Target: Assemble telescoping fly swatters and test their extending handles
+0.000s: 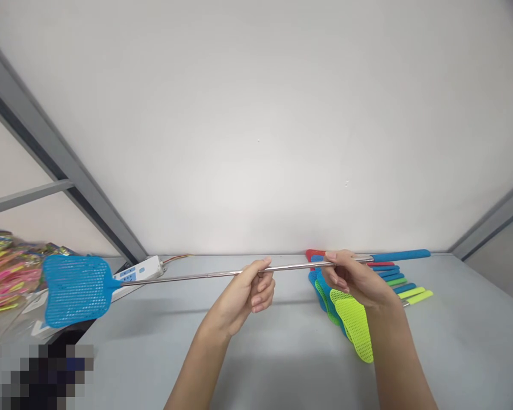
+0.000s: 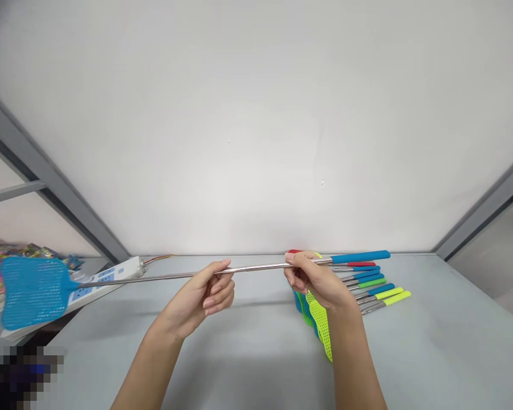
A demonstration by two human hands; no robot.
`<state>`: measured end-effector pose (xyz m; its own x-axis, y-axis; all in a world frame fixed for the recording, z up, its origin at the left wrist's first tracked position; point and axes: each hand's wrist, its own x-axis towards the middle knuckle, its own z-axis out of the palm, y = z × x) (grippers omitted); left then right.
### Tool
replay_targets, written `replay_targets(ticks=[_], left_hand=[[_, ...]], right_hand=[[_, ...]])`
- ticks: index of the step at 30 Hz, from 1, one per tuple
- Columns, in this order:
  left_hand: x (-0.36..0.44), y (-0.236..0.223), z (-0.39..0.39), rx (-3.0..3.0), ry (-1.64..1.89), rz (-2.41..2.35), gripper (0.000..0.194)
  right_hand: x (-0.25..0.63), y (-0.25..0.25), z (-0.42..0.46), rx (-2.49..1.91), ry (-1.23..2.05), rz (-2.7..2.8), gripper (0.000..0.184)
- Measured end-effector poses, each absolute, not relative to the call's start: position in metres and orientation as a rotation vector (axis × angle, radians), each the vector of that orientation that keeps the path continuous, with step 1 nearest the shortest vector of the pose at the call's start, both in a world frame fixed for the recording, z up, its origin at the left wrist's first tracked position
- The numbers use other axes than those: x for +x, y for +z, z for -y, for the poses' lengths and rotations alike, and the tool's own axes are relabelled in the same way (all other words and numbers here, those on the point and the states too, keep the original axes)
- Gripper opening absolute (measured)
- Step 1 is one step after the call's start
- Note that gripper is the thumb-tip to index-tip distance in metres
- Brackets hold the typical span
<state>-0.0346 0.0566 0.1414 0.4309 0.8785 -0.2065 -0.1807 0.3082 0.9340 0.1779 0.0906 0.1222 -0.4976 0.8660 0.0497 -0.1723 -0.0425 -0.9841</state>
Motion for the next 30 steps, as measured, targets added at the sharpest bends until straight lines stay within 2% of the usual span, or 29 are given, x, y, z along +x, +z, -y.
replay_targets(ticks=[30], left_hand=[[-0.018,0.134,-0.058,1.105,0.846,-0.804,0.039]], right_hand=[[0.131,0.117,-0.087,-0.658,1.823,1.568,0.043]])
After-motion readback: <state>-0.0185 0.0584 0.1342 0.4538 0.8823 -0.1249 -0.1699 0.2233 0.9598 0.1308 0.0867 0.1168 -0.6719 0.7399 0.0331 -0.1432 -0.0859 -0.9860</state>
